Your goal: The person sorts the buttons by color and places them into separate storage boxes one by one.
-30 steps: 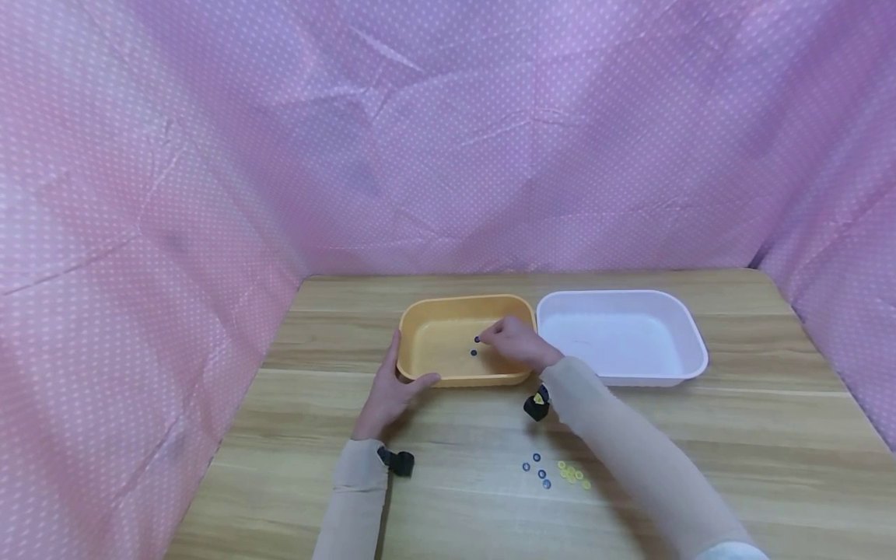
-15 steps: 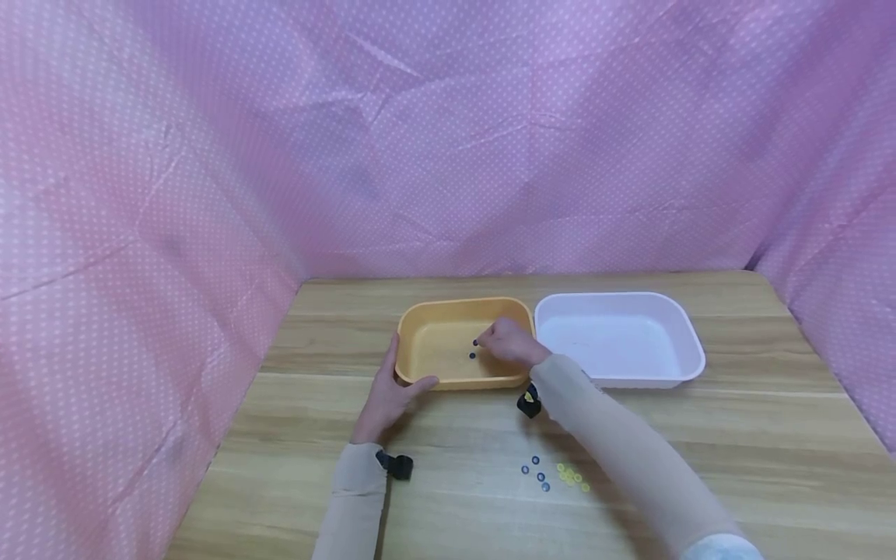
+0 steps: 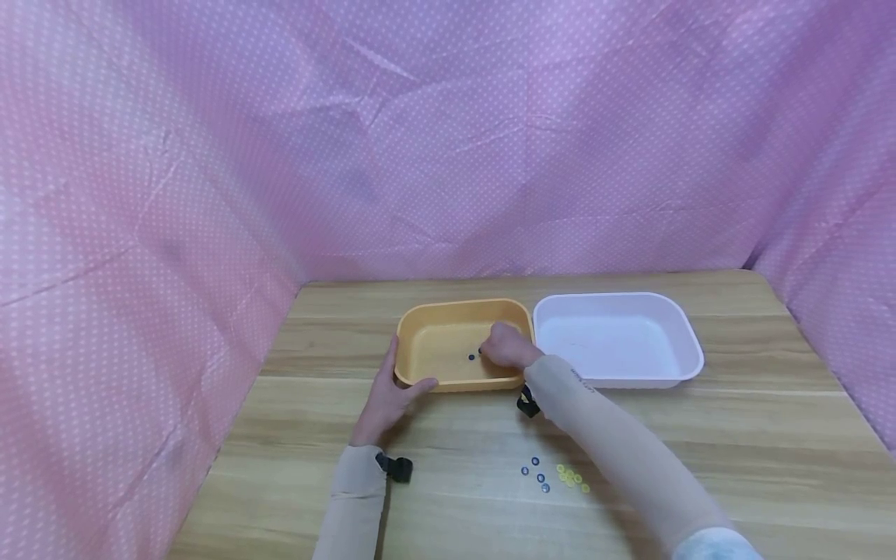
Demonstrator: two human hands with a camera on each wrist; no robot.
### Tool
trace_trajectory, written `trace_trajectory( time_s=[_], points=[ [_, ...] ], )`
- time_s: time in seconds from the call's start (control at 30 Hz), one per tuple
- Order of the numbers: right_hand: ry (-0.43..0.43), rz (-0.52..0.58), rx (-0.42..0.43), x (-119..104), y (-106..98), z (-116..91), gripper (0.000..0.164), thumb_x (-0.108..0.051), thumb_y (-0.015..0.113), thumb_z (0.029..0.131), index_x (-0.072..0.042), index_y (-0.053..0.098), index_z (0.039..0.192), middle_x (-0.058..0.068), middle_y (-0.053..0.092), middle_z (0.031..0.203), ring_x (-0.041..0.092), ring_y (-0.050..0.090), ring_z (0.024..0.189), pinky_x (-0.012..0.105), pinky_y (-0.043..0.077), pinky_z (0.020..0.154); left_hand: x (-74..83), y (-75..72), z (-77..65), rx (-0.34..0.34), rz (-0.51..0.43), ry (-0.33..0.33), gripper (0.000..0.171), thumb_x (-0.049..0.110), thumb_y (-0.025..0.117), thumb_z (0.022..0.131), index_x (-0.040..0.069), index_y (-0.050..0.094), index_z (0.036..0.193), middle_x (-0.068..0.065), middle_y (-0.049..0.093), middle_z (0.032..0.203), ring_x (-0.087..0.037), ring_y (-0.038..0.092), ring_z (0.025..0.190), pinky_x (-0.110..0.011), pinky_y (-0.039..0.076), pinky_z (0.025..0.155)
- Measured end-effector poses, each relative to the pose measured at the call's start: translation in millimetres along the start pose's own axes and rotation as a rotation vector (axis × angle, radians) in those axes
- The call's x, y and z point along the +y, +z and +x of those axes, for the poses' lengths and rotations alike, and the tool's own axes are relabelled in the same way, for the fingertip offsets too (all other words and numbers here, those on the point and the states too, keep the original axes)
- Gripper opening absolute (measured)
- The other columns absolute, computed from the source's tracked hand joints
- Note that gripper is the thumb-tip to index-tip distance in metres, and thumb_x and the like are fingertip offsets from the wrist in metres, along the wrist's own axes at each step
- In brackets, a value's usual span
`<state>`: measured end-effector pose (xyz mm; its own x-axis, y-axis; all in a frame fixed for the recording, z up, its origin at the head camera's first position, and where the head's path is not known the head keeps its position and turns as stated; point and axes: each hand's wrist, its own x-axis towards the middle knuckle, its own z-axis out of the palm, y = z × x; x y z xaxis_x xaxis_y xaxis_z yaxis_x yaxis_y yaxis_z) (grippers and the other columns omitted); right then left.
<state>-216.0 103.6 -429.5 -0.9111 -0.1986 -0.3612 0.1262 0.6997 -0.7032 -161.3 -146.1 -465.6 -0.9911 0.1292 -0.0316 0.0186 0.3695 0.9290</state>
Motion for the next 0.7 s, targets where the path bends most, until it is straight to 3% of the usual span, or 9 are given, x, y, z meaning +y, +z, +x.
trace_trajectory(
  time_s=[0.43,0.7],
  points=[
    [-0.052,-0.104,0.007,5.0,5.9,3.0,0.010,-0.006,0.052,0.089,-0.004,0.052,0.079,0.007,0.050,0.073,0.019,0.048,0.063,0.026,0.040,0.055,1.0,1.2,-0.6,0.004,-0.018,-0.010,0.116,0.026,0.085,0.076,0.018,0.003,0.158,-0.001,0.009,0.162,-0.020,0.024,0.143,-0.035,0.024,0.115],
    [-0.036,-0.143,0.020,0.9,6.8,-2.0,0.011,-0.005,0.053,0.090,-0.004,0.052,0.079,0.008,0.050,0.074,0.020,0.050,0.066,0.026,0.041,0.058,1.6,-0.3,-3.6,0.002,0.001,-0.022,0.115,0.028,0.084,0.077,0.021,0.002,0.157,0.000,0.006,0.162,-0.021,0.020,0.145,-0.037,0.022,0.116]
  ],
)
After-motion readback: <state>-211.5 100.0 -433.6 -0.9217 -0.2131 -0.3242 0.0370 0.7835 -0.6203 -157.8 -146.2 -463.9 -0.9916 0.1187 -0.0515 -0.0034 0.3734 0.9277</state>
